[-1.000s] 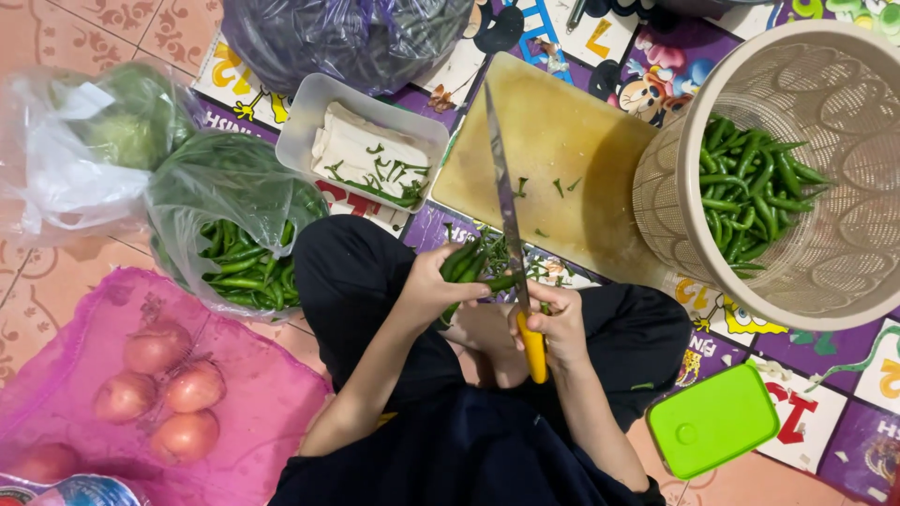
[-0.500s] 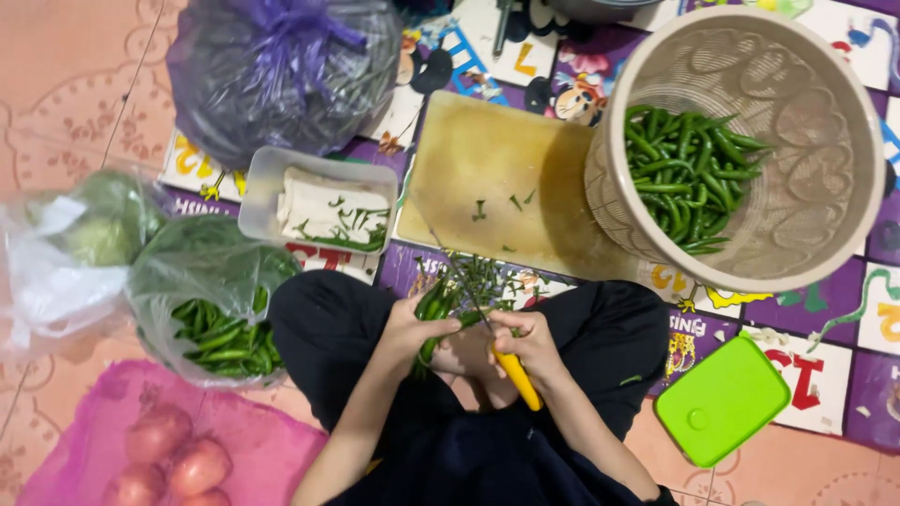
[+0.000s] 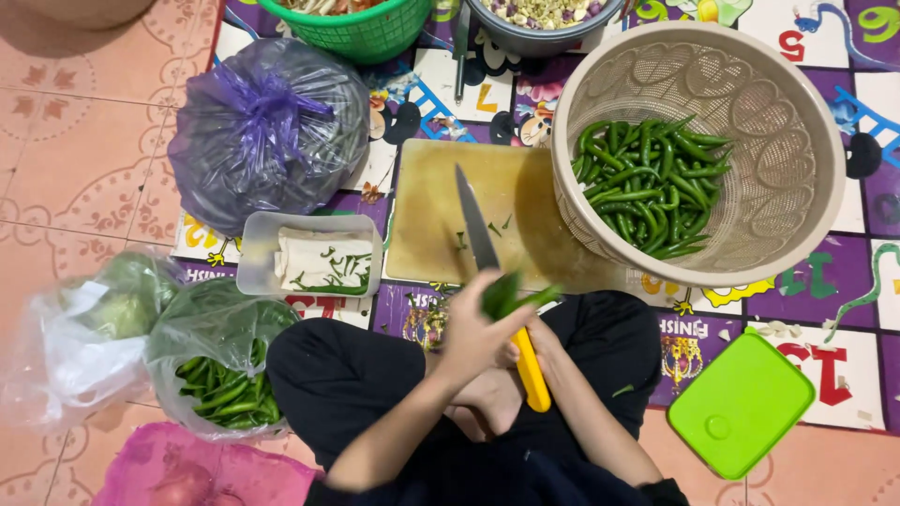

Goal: Slicing green chilies on a cutting board using a knife

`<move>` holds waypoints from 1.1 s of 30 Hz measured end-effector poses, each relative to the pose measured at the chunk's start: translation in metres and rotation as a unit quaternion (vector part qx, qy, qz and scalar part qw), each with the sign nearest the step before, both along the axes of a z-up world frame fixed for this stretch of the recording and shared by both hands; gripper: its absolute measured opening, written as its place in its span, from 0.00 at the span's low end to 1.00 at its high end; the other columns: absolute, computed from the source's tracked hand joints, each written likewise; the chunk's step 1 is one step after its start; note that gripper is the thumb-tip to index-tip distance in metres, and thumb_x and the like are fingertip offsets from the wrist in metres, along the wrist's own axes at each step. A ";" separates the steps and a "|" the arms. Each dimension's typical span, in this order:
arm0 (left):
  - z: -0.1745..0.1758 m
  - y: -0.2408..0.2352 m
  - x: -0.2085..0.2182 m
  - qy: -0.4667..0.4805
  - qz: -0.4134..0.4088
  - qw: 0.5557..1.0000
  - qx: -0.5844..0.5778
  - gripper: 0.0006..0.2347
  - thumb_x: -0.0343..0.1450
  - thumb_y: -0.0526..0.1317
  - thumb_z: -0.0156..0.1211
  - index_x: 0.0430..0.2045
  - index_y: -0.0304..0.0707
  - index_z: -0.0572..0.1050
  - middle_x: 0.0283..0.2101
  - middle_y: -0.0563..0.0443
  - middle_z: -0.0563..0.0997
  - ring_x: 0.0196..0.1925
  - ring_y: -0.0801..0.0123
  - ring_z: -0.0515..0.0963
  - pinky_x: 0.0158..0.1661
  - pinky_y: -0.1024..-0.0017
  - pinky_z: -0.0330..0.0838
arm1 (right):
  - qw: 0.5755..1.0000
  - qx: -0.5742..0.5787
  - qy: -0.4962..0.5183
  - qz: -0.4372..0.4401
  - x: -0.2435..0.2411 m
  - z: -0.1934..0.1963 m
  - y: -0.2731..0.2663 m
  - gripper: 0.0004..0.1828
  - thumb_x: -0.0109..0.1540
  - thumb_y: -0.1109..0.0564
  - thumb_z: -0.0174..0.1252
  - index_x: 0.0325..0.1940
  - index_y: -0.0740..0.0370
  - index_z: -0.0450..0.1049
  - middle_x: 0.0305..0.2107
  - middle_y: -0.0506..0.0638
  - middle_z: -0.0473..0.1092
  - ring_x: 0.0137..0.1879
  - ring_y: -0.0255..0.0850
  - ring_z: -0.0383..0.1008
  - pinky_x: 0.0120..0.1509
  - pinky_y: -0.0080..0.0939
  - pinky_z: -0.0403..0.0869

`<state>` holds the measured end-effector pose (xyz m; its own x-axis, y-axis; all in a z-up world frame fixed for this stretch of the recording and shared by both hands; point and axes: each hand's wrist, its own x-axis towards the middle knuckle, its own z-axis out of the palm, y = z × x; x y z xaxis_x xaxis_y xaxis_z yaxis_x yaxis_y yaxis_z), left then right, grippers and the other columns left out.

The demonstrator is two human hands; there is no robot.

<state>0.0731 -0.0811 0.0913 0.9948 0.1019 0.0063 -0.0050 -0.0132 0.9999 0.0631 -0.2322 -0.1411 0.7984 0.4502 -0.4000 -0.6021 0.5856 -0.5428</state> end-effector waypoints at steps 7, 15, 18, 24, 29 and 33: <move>0.032 -0.172 0.141 -0.027 -0.045 0.996 -0.073 0.22 0.65 0.52 0.68 0.47 0.38 0.75 0.43 0.40 0.81 0.46 0.52 0.83 0.45 0.58 0.80 | 0.999 -0.034 0.028 -0.019 0.011 0.014 -0.004 0.26 0.66 0.42 0.54 0.42 0.73 0.71 0.11 0.61 0.63 0.06 0.46 0.58 0.09 0.47 0.63; -0.021 -0.076 0.103 0.140 -0.103 0.935 -0.308 0.16 0.72 0.44 0.68 0.47 0.34 0.73 0.27 0.52 0.76 0.20 0.78 0.75 0.19 0.79 0.71 | 0.992 -0.062 0.100 -0.047 0.010 0.012 0.005 0.29 0.67 0.36 0.49 0.40 0.68 0.71 0.11 0.56 0.61 0.06 0.42 0.53 0.10 0.42 0.58; -0.024 -0.001 0.066 0.131 -0.035 0.966 -0.219 0.11 0.68 0.38 0.70 0.37 0.34 0.76 0.20 0.56 0.74 0.17 0.79 0.74 0.17 0.82 0.68 | 0.998 -0.032 0.039 -0.045 0.005 -0.002 -0.001 0.24 0.65 0.38 0.56 0.40 0.64 0.71 0.13 0.57 0.64 0.08 0.42 0.60 0.12 0.42 0.63; -0.074 0.084 0.022 0.165 0.017 0.973 -0.158 0.15 0.58 0.30 0.78 0.34 0.27 0.80 0.20 0.46 0.79 0.13 0.76 0.75 0.13 0.83 0.69 | 0.992 0.051 -0.097 -0.058 -0.008 -0.001 -0.009 0.29 0.57 0.42 0.65 0.47 0.71 0.72 0.10 0.67 0.64 0.05 0.49 0.62 0.08 0.49 0.65; -0.069 0.091 0.003 0.178 0.033 0.976 -0.118 0.12 0.59 0.31 0.78 0.32 0.27 0.81 0.19 0.46 0.79 0.12 0.76 0.74 0.12 0.83 0.68 | 0.983 0.060 -0.159 -0.066 -0.019 0.099 0.015 0.38 0.49 0.51 0.73 0.54 0.79 0.69 0.15 0.72 0.67 0.09 0.53 0.68 0.09 0.45 0.69; -0.077 0.082 -0.005 0.140 0.033 0.987 -0.075 0.12 0.57 0.31 0.80 0.30 0.29 0.82 0.19 0.44 0.80 0.13 0.74 0.77 0.13 0.81 0.71 | 0.977 0.039 -0.207 -0.042 -0.007 0.108 0.025 0.48 0.51 0.58 0.73 0.70 0.78 0.60 0.16 0.73 0.69 0.11 0.52 0.70 0.11 0.44 0.72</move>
<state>0.0679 0.0008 0.0139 0.9468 0.1449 -0.2875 0.2673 0.1442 0.9528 0.0565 -0.2077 -0.0334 0.9197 0.3925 -0.0024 -0.2889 0.6727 -0.6812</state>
